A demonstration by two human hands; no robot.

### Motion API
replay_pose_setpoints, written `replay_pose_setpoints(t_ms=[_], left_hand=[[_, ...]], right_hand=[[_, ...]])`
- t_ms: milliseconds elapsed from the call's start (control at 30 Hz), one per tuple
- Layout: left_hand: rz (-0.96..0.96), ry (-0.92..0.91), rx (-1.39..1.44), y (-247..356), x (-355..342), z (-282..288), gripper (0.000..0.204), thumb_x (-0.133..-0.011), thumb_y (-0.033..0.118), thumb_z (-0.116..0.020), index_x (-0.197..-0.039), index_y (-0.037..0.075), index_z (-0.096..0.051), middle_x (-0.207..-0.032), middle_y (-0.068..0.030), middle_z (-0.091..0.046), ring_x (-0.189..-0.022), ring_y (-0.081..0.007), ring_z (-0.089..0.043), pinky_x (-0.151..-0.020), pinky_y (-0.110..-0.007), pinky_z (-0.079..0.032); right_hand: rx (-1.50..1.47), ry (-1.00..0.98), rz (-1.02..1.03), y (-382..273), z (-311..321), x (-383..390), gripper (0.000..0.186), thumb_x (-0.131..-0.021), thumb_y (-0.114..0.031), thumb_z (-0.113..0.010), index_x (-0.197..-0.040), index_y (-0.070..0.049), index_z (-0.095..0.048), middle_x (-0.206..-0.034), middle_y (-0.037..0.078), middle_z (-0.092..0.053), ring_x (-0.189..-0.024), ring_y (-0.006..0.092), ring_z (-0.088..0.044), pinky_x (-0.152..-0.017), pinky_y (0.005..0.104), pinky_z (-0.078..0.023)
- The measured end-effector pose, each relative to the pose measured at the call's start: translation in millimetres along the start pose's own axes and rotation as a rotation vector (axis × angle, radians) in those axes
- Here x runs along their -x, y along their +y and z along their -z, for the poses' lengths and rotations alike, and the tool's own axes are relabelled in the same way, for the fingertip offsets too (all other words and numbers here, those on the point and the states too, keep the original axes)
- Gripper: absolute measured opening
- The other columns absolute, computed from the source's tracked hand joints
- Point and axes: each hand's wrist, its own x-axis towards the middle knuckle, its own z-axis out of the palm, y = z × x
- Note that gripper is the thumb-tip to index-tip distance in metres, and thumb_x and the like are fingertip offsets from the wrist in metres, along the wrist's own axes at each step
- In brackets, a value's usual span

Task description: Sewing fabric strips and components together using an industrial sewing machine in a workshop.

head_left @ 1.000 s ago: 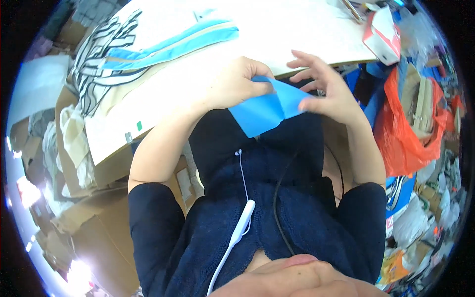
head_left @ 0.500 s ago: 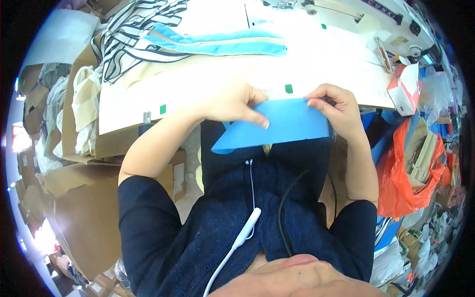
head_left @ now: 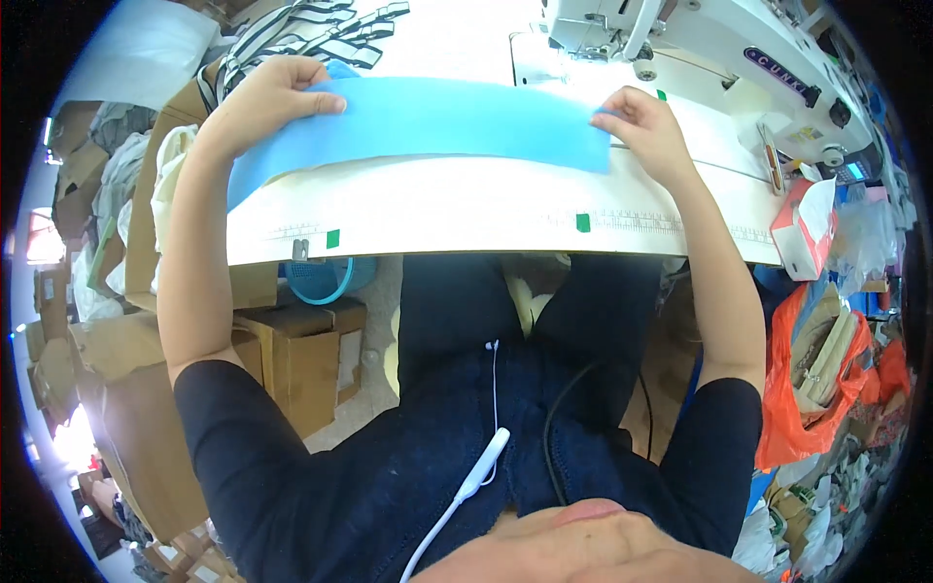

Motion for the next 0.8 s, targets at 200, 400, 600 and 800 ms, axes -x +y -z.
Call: replay_pose_setpoints(t_ms=[200,400,600,800], left_hand=[[0.038,0.136,-0.580,2,-31,-18,0.029,-0.079,0.023,-0.070,-0.097,0.001,-0.064,-0.089,-0.0093,-0.066,-0.086,-0.0210,-0.063,-0.079,-0.031,-0.048],[-0.400,0.378,-0.338,51,-61,-90,0.045,-0.083,0.034,-0.069,-0.120,0.008,-0.061,-0.116,-0.0114,-0.063,-0.110,-0.0251,-0.059,-0.096,-0.036,-0.046],[-0.395,0.204,-0.272,72,-99,-153,0.049,-0.083,0.038,-0.069,-0.119,0.005,-0.061,-0.113,-0.0152,-0.063,-0.108,-0.0304,-0.058,-0.095,-0.037,-0.045],[-0.383,0.128,-0.214,60,-104,-160,0.051,-0.077,0.042,-0.072,-0.108,0.002,-0.067,-0.105,-0.0173,-0.065,-0.104,-0.0325,-0.060,-0.091,-0.040,-0.047]], right_hand=[[0.362,0.058,-0.111,0,-8,-27,0.020,-0.078,-0.019,-0.076,-0.076,-0.005,-0.062,-0.066,-0.002,-0.049,-0.062,0.0077,-0.040,-0.058,0.0236,-0.035],[0.225,0.077,-0.071,15,-9,-24,0.023,-0.077,-0.023,-0.077,-0.080,-0.005,-0.064,-0.064,-0.004,-0.046,-0.059,0.0066,-0.038,-0.053,0.0232,-0.033],[0.149,0.104,-0.031,21,-18,-26,0.028,-0.075,-0.026,-0.080,-0.090,-0.007,-0.064,-0.068,-0.005,-0.048,-0.060,0.0060,-0.039,-0.054,0.0224,-0.035],[0.353,0.136,-0.067,8,-16,-25,0.045,-0.071,-0.037,-0.082,-0.106,-0.013,-0.066,-0.083,0.002,-0.057,-0.066,0.0094,-0.047,-0.059,0.0254,-0.043]])
